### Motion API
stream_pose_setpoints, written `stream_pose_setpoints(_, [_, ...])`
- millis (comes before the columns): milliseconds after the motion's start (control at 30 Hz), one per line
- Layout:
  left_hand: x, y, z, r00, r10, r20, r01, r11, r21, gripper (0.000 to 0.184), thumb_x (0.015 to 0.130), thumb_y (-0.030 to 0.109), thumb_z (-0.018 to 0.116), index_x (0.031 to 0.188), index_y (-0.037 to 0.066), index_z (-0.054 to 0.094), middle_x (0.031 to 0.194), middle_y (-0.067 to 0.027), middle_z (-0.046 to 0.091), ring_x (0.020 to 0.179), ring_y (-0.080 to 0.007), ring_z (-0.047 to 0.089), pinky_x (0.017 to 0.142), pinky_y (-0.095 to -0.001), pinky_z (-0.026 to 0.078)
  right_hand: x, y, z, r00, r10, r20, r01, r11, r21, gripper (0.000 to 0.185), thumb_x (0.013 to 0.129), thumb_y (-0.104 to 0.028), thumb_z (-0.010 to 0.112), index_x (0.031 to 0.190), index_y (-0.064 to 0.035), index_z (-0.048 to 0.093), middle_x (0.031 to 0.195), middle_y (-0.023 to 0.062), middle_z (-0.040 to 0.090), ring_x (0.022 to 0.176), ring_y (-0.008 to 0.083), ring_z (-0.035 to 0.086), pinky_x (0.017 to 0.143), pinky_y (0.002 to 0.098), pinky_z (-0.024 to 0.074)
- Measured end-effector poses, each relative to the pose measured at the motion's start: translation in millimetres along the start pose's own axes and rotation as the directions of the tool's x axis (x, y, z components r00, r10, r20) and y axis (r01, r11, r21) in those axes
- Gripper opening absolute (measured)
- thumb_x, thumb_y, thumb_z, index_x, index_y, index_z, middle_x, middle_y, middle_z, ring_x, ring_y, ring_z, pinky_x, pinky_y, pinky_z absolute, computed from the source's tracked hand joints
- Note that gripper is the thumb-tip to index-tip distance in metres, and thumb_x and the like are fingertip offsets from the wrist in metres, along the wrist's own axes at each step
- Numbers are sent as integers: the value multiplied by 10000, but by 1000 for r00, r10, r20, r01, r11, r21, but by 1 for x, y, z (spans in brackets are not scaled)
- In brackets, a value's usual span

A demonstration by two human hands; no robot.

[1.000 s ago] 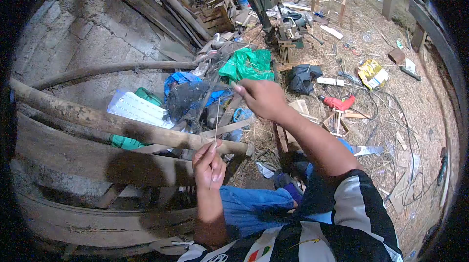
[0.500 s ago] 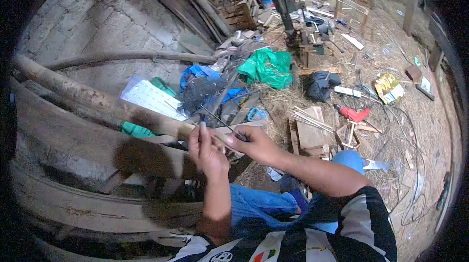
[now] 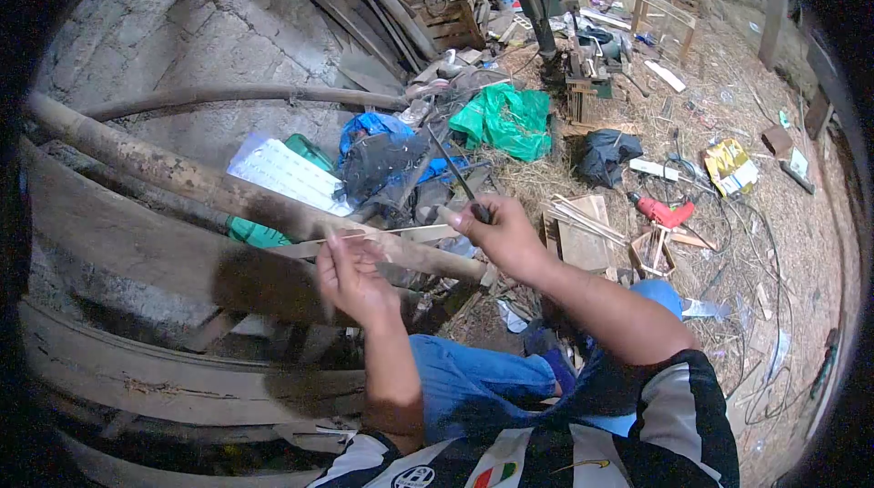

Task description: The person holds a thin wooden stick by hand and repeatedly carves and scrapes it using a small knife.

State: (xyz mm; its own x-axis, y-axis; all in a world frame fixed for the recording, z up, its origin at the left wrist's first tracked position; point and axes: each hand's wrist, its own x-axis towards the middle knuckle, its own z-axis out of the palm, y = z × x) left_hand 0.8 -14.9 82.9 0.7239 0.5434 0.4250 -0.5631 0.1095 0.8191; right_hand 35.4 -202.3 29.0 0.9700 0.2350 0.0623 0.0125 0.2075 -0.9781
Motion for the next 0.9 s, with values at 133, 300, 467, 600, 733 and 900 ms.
stream_pose_setpoints(133, [5,0,-13,997,40,-64,-43,998,-42,211,1011,231,577,1012,24,616,802,-110,686,586,-161,622,510,-296,497,-2,-9,0,999,-35,-3,35,998,-44,278,946,-280,703,821,-40,639,667,-56,532,619,37,448,526,252,349])
stream_pose_setpoints(300, [7,3,-21,997,55,-63,-57,998,-36,207,997,222,592,1041,21,611,816,-122,690,587,-170,621,516,-305,504,-3,-12,-2,1000,-11,-13,11,1000,7,270,952,-277,697,815,-51,641,678,-61,536,626,33,436,534,249,339])
stream_pose_setpoints(467, [8,7,-30,999,-26,26,26,1000,8,153,960,165,631,1001,18,628,765,-121,684,576,-169,614,510,-296,502,0,-30,-13,989,126,-76,-112,979,170,252,936,-297,715,802,-93,653,641,-66,525,552,28,400,484,244,282])
stream_pose_setpoints(600, [9,8,-46,960,-238,149,211,962,173,98,917,95,673,877,8,655,706,-101,658,547,-151,583,497,-274,474,9,-33,-28,970,209,-122,-166,941,296,367,893,-424,743,765,-95,643,554,-60,465,415,42,335,403,246,193])
stream_pose_setpoints(733, [5,6,-52,868,-420,265,340,891,300,100,896,78,698,839,3,663,671,-80,634,528,-140,556,490,-268,449,7,-42,-30,953,216,-212,-165,958,234,429,874,-470,752,705,-97,626,562,-68,462,435,39,339,415,245,201])
stream_pose_setpoints(900, [0,7,-49,766,-502,402,242,804,542,154,904,112,712,866,-37,714,681,-75,656,552,-117,571,524,-259,453,13,-37,-33,948,43,-317,-20,997,74,392,902,-416,736,735,-71,653,613,-58,522,533,28,396,482,241,273])
